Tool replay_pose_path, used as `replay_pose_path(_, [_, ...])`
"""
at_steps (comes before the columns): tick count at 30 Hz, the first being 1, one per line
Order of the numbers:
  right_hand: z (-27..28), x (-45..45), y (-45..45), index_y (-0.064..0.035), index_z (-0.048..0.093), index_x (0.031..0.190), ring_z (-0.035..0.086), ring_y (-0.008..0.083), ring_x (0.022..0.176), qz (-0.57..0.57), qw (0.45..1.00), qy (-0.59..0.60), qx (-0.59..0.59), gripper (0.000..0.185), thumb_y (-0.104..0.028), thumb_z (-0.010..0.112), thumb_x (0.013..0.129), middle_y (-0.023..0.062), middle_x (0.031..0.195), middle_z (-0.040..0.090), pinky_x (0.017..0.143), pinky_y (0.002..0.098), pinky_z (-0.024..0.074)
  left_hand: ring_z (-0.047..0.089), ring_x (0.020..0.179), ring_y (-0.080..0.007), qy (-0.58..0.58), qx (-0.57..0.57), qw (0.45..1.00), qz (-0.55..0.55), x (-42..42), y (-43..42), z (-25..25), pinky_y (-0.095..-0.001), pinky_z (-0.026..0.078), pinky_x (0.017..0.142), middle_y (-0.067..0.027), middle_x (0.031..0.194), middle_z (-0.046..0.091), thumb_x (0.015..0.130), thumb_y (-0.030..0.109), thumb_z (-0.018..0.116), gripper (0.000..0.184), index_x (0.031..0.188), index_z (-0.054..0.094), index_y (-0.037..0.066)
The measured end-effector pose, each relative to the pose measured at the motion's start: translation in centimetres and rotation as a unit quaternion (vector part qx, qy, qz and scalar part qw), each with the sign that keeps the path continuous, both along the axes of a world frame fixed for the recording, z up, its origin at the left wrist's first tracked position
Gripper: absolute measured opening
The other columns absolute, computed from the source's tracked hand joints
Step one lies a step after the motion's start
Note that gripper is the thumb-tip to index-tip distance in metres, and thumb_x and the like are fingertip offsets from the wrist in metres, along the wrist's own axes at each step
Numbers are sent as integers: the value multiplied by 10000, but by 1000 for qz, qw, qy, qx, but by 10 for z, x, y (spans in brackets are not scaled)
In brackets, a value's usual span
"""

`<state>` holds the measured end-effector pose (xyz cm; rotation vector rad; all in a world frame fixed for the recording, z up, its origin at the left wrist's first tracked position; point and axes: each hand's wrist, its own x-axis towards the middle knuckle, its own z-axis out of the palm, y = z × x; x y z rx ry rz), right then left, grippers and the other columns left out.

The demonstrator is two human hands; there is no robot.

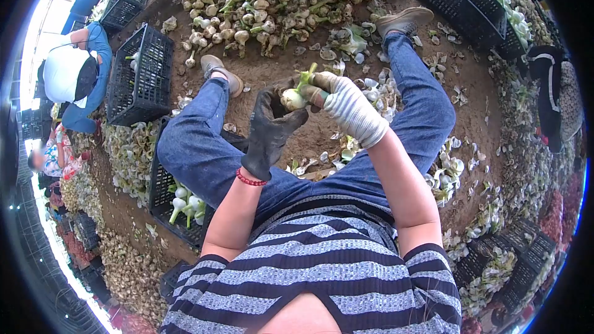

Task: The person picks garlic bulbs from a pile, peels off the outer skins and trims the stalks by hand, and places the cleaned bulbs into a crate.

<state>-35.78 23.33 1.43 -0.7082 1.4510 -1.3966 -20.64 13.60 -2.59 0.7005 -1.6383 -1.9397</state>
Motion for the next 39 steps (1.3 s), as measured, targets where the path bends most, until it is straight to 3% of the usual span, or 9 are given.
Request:
replay_pose_path(3, [6,0,1,-11,681,1197,551,56,770,10,993,104,60,316,-228,661,968,-25,896,655,708,256,478,657,995,-165,4,44,999,-19,2,-3,1,-308,574,857,-116,1158,639,922,110,685,410,1272,501,0])
replay_pose_path(5, [7,0,1,-18,701,1165,527,39,718,5,995,68,75,285,-213,668,960,-48,821,634,663,239,460,684,914,-194,176,324,924,-103,5,-7,10,-310,595,787,-119,1110,659,1017,305,517,389,1266,520,6])
replay_pose_path(8, [14,0,8,-15,701,1171,557,11,709,45,995,13,92,291,-204,676,951,-46,862,669,618,203,457,695,851,-221,170,463,865,-94,-1,-20,8,-326,603,733,-120,1072,672,1050,391,361,472,1264,527,5])
replay_pose_path(22, [-11,-7,24,-12,656,1119,555,41,823,23,1000,17,-7,371,-362,598,1009,-25,908,638,758,242,481,650,1098,-266,190,337,915,-118,-5,-13,-9,-412,546,902,-124,1248,626,1048,367,497,471,1385,482,39])
replay_pose_path(28, [-14,-6,15,16,661,1089,602,130,881,23,961,274,-25,282,-249,613,1005,50,999,658,790,279,493,673,997,-186,117,242,959,-91,-11,-20,3,-342,564,833,-89,1139,658,997,228,608,394,1332,501,51])
replay_pose_path(33, [-93,-19,41,-23,666,1161,640,161,869,24,971,-238,-9,355,-327,565,1008,77,922,688,795,313,516,659,983,-177,147,290,946,-1,6,-44,-12,-340,559,847,-88,1119,650,956,100,608,375,1314,508,47])
replay_pose_path(34, [-123,-18,45,-24,639,1215,624,235,969,30,997,32,59,379,-324,582,992,131,1012,671,861,347,505,655,978,-180,133,247,960,12,5,-45,-13,-342,558,854,-88,1115,646,949,71,594,370,1308,507,45])
replay_pose_path(36, [-129,-15,39,-25,585,1324,593,384,1170,26,820,544,179,468,-319,616,961,237,1192,637,993,413,484,641,975,-171,131,238,962,31,2,-38,-11,-340,550,871,-88,1125,628,913,32,633,408,1294,486,44])
replay_pose_path(39, [-73,-5,13,0,561,1346,606,169,983,-17,992,108,63,542,-371,650,961,99,1096,666,887,316,493,621,1058,-177,-14,28,996,84,3,-24,-13,-324,523,936,-116,1209,584,815,-52,724,570,1289,423,43])
